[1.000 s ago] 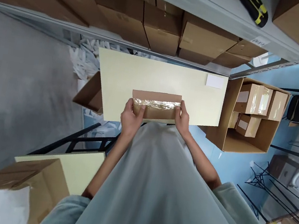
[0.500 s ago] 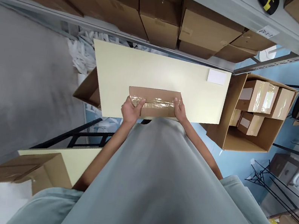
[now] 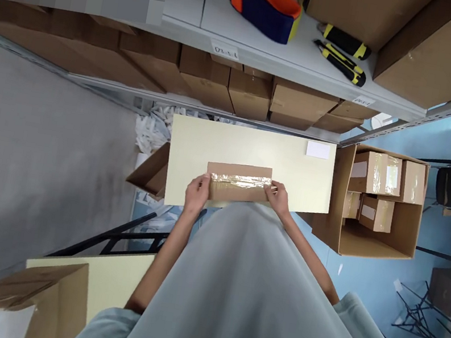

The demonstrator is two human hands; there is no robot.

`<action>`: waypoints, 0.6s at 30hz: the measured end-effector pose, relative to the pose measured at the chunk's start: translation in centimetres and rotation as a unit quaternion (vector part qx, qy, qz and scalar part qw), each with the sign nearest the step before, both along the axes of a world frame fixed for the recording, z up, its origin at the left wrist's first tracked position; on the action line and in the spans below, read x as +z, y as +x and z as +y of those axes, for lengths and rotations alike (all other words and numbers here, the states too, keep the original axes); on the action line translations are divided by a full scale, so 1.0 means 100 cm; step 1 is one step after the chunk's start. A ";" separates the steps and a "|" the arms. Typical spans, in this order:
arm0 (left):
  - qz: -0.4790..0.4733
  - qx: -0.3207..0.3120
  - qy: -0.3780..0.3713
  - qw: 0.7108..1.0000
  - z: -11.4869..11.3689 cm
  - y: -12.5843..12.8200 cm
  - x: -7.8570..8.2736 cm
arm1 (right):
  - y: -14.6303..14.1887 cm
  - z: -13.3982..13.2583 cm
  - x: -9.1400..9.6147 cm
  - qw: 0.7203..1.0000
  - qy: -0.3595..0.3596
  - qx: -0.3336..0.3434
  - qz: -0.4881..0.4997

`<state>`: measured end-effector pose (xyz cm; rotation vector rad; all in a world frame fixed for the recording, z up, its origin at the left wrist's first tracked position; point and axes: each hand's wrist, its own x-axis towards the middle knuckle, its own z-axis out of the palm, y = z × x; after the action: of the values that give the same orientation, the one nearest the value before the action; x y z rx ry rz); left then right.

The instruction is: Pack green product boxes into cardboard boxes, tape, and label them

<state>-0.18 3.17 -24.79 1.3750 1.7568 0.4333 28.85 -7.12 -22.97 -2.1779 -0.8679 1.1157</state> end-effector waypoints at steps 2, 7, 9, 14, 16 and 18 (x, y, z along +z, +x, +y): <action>0.032 -0.019 -0.017 0.999 0.002 0.003 0.009 | 0.000 0.001 0.006 0.999 -0.004 0.031 -0.018; -0.032 -0.056 0.024 0.998 0.015 0.013 0.027 | 0.022 0.017 0.019 0.993 0.063 0.065 -0.076; -0.072 -0.061 0.032 0.995 0.019 0.017 0.027 | 0.033 0.022 0.021 0.990 0.084 0.063 -0.091; -0.097 -0.060 -0.047 0.992 0.009 0.028 0.005 | 0.035 0.016 0.003 0.997 0.003 0.026 -0.076; -0.098 -0.062 -0.105 0.988 0.000 0.029 -0.006 | 0.030 0.007 -0.006 0.998 -0.041 0.028 -0.047; -0.114 -0.065 -0.137 0.982 -0.009 0.028 -0.016 | 0.025 -0.001 -0.014 0.997 -0.065 0.023 -0.020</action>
<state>2.64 2.25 -26.36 1.1852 1.4693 0.2545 31.37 -7.27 -24.34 -2.3043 -0.8889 1.1832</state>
